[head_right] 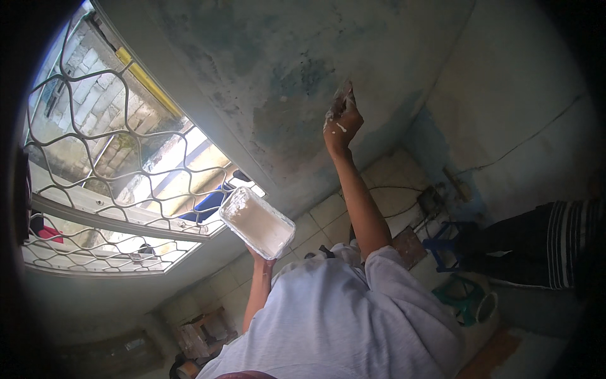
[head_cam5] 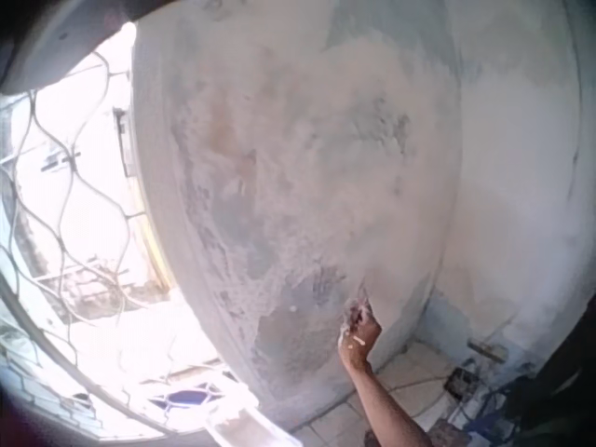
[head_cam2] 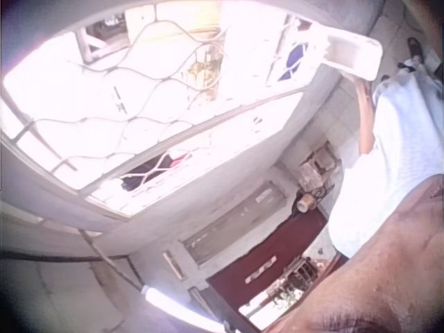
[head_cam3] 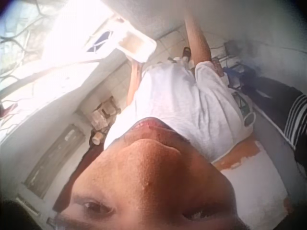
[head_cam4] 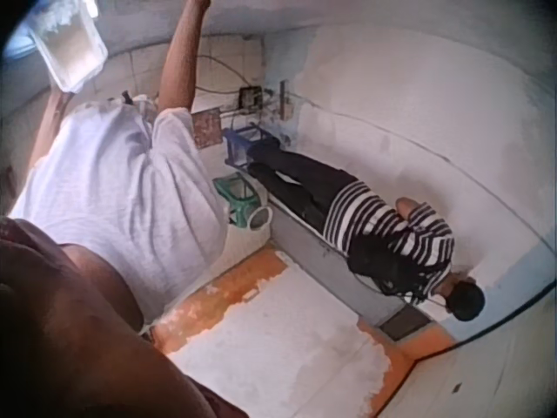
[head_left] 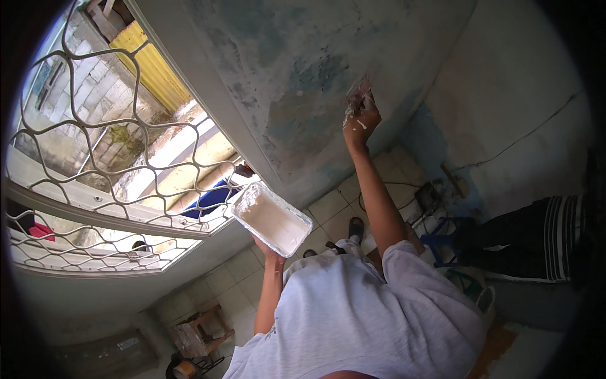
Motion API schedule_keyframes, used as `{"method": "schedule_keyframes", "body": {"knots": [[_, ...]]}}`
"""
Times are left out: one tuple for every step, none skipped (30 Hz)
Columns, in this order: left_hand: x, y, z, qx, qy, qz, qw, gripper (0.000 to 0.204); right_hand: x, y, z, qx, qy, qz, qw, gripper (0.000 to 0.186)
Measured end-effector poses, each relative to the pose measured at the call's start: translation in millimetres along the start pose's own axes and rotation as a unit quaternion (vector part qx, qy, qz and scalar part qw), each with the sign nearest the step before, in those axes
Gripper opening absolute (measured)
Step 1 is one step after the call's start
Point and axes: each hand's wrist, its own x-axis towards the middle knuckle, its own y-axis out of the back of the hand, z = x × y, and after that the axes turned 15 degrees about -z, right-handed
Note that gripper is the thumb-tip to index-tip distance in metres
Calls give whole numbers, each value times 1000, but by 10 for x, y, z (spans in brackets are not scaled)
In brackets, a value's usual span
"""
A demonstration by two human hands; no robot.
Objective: The person applies wall putty to the interior wall of a room using a putty knife, repeatedly scooping the mixture from a plastic container and spreading it across the wall surface to fill in imperfections.
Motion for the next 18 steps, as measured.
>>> {"method": "schedule_keyframes", "body": {"knots": [[-22,-2,14,33,-2,6,999,63,157,-72,49,-2,-1,0,1000,16],[-39,-23,18,33,1,6,999,63,311,-120,64,-18,-20,-10,1000,17],[-48,-54,37,6,15,3,1000,64,385,-157,39,-31,-39,-19,999,19],[-27,-78,57,-19,29,-2,999,64,331,-312,-79,-83,11,-57,995,18],[-8,-89,76,-17,27,-4,999,64,208,-569,-274,-132,62,-96,985,19],[-8,-87,84,-15,26,3,1000,64,4,-771,-483,-123,103,-115,980,20],[-24,-71,102,-13,26,13,999,65,-260,-883,-677,-115,141,-134,974,25],[-7,-82,106,-12,29,9,999,65,-479,-845,-828,-77,145,-185,969,28],[-4,-78,105,-29,29,0,999,61,-685,-791,-938,-38,150,-238,959,32],[6,-83,85,-48,32,-10,998,59,-833,-685,-892,-26,182,-268,946,34],[13,-49,80,-49,32,-10,998,59,-936,-582,-807,-13,213,-301,930,35],[36,4,77,-51,32,-13,998,58,-942,-468,-750,4,209,-281,937,34],[50,28,90,-52,30,-15,998,58,-931,-350,-681,22,205,-260,943,32],[46,53,97,-52,28,-14,998,58,-850,-258,-548,-12,197,-196,961,31],[60,38,105,-40,28,-8,999,61,-692,-164,-380,-48,188,-128,973,32],[71,25,114,-28,26,-1,999,63,-540,-50,-194,-59,84,-112,988,32],[81,3,126,-28,27,-2,999,63,-368,47,-40,-70,-21,-96,993,32],[76,-1,139,-22,28,-2,999,63,-189,88,77,-75,-71,-87,991,33]]}}
